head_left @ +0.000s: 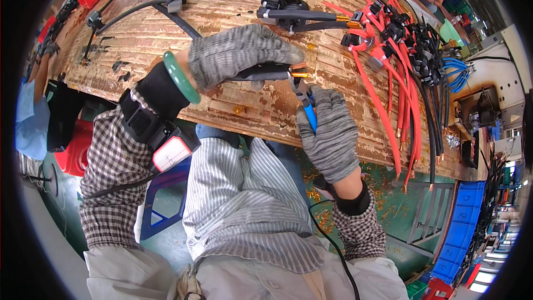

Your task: Cutting and assembling industrial wire harness components at a workbench.

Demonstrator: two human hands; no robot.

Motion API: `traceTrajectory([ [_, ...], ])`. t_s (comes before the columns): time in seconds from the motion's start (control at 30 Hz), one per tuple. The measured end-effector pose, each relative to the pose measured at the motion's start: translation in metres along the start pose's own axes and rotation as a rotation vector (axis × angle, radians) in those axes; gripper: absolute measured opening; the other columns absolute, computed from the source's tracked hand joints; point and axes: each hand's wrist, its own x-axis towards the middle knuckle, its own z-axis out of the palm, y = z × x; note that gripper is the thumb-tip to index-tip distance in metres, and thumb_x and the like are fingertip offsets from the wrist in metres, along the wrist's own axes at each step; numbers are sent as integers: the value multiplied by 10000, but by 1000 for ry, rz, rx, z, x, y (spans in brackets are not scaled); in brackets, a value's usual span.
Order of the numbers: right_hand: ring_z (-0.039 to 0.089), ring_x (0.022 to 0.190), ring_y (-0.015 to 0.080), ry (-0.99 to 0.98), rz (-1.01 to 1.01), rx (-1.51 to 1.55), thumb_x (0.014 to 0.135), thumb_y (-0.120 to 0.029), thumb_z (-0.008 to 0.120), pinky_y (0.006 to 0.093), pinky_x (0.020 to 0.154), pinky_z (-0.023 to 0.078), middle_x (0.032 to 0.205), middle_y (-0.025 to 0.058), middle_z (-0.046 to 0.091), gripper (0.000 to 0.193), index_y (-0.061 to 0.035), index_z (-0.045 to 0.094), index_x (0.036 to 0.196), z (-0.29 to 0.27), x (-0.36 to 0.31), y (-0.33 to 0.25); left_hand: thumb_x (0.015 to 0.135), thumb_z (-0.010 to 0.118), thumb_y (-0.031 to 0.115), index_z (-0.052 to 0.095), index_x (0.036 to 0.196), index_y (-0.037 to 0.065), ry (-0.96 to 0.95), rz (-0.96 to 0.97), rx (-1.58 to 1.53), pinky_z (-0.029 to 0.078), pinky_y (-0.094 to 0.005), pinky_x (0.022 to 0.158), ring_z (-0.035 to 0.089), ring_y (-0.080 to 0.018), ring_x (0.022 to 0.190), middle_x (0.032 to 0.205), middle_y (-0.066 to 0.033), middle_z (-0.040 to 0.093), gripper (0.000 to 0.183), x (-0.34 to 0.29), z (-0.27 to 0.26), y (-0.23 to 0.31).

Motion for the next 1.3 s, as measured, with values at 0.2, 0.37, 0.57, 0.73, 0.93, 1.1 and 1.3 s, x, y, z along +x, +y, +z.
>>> traceTrajectory([
  [0.2, 551, 850, 340, 9, -14, 14, 776, -230, 575, 413, 732, 467, 940, 203, 545, 402, -9, 507, 1105, 3, 2, 1, 777, 592, 17, 559, 1098, 62, 54, 24, -143, 472, -327, 831, 602, -262, 903, 1011, -117, 600, 326, 2, 12, -9],
  [0.37, 556, 822, 343, -53, 56, 124, 776, -233, 576, 413, 728, 466, 904, 205, 555, 381, 8, 521, 1067, 1, 6, -2, 823, 547, 84, 594, 1048, 10, 168, -536, -437, 468, -289, 825, 604, -221, 906, 1009, -126, 605, 241, -7, 23, 5],
  [0.57, 560, 815, 347, 55, 73, -68, 757, -211, 586, 414, 715, 467, 883, 196, 566, 362, 11, 528, 1037, 0, 11, -3, 834, 543, 107, 599, 1049, 5, 320, -809, -555, 472, -269, 794, 599, -204, 886, 986, -105, 616, 244, 18, 15, 32],
  [0.73, 552, 753, 195, -559, 549, 1134, 837, -258, 566, 338, 678, 470, 822, 84, 560, 340, 11, 522, 1040, -25, 15, 3, 842, 571, 163, 605, 1043, 6, 367, -885, -728, 475, -248, 775, 585, -139, 893, 1006, -91, 610, 257, 21, 17, 36],
  [0.93, 567, 833, 244, -371, 298, 612, 849, -286, 527, 341, 753, 465, 876, 137, 571, 387, 32, 503, 1068, -14, 10, -2, 845, 581, 202, 613, 1035, 3, 438, -843, -772, 459, -227, 790, 569, -103, 898, 975, -66, 619, 277, 18, 26, 34],
  [1.1, 559, 889, 351, -87, -3, -277, 798, -239, 539, 421, 782, 458, 975, 225, 557, 405, 30, 498, 1097, -10, 14, -1, 853, 577, 201, 608, 1046, 6, 421, -925, -736, 461, -219, 789, 567, -100, 905, 972, -51, 622, 277, 20, 24, 36],
  [1.3, 597, 719, 166, -732, 673, 1446, 859, -250, 534, 244, 592, 486, 875, 102, 603, 347, 13, 511, 1085, -29, 15, 10, 849, 589, 215, 605, 1032, 3, 455, -884, -846, 463, -195, 747, 561, -65, 854, 919, -35, 629, 281, 21, 25, 37],
])
